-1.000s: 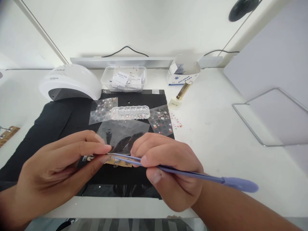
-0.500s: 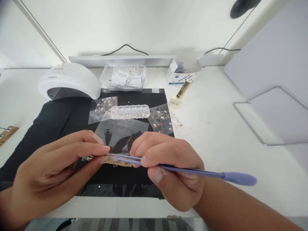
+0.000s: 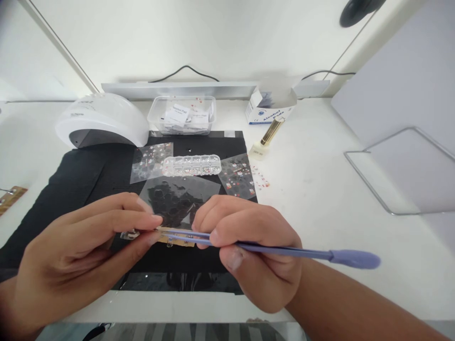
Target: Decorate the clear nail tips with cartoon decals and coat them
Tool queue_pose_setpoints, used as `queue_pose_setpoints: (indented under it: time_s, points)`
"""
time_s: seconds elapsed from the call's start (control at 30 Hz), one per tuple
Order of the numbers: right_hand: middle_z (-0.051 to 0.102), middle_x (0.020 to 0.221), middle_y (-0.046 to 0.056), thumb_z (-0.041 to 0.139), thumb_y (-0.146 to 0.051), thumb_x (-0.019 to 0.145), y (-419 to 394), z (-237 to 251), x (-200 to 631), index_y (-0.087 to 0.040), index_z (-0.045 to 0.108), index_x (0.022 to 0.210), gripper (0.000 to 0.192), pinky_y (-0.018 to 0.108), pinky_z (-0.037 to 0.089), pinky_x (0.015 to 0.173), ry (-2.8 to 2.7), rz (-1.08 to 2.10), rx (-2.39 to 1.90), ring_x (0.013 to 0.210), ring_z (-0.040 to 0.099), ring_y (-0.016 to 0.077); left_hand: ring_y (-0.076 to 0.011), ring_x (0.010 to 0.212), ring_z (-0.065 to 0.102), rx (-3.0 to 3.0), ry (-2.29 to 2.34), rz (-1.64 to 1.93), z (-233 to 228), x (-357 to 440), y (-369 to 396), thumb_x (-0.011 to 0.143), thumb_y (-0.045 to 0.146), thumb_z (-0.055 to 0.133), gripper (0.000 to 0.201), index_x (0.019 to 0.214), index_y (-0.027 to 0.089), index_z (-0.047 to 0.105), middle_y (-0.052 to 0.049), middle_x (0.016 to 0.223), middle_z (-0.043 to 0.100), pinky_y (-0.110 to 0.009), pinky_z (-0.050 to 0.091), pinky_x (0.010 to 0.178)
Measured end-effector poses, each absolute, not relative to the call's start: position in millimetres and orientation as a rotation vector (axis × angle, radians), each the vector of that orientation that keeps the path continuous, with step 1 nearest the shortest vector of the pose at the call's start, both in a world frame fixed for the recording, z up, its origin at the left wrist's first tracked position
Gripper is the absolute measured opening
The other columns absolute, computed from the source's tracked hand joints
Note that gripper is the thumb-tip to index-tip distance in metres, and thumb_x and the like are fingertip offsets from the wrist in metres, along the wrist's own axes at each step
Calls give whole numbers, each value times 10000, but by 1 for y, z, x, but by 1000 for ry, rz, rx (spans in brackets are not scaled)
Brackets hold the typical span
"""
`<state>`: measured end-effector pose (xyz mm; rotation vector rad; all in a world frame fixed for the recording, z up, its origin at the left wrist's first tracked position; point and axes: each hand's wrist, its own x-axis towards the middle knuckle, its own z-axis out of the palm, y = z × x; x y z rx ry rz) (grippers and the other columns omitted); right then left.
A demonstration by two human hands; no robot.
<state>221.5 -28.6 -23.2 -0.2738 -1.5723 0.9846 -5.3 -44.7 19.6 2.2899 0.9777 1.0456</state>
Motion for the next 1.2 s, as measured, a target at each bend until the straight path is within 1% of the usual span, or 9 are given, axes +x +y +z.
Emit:
queue_pose_setpoints:
  time_s: [0.13,0.17,0.33,0.43,0.53,0.7,0.9,1.1,1.2]
  points:
    - [680,748,60,546,-196,936,-31,-22,221,-197,689,1140,249,428,600,584,-1564,982,-304,661,667,208,-96,664,638,2242,1035,1011,18,-6,-45,854,52,634,229,1060,148,663,-42,856,663,-187,505,502]
    - [683,770,64,531,-198,948,-32,-22,222,-209,686,1141,248,447,604,612,-1580,1007,-363,689,677,217,-102,677,651,2225,1040,1015,18,-6,-45,856,60,636,224,1056,156,666,-45,870,672,-185,505,495]
    - [671,821,70,509,-206,962,-34,-23,227,-216,659,1188,272,458,608,645,-1651,967,-328,708,682,213,-121,746,690,2195,1072,1023,16,-6,-46,856,71,643,190,1010,175,684,-50,933,699,-174,479,451]
    - [671,835,74,500,-213,969,-35,-21,228,-227,656,1199,278,463,610,657,-1688,981,-389,725,682,214,-114,720,686,2202,1064,1006,17,-6,-46,858,56,632,199,1016,165,687,-48,922,695,-185,496,473]
    - [672,829,75,504,-206,964,-35,-21,228,-223,654,1207,286,460,609,645,-1675,975,-354,703,675,212,-109,683,673,2201,1061,987,18,-6,-46,862,61,629,196,1017,164,686,-42,900,690,-199,505,483]
    - [686,838,75,533,-223,955,-34,-23,226,-232,668,1170,254,439,611,621,-1630,1022,-368,700,692,214,-109,680,658,2216,1056,964,18,-7,-46,867,66,626,201,1032,170,675,-45,903,685,-209,514,504]
    - [679,763,69,566,-180,899,-31,-18,222,-194,687,1166,293,417,612,596,-1615,1014,-313,667,680,210,-102,672,645,2199,1044,948,20,-7,-46,871,64,618,176,1006,162,674,-38,875,670,-207,505,512]
    - [686,810,72,520,-205,960,-35,-18,226,-222,685,1154,255,432,619,627,-1615,1066,-390,701,698,209,-99,694,643,2194,1007,969,20,-7,-45,860,39,618,194,1011,152,666,-39,891,659,-211,511,535]
    - [685,820,75,525,-192,951,-34,-21,226,-210,679,1163,263,437,614,626,-1605,1083,-356,706,700,215,-97,697,642,2199,1008,959,19,-7,-44,865,39,615,191,1014,147,666,-42,892,661,-208,505,530]
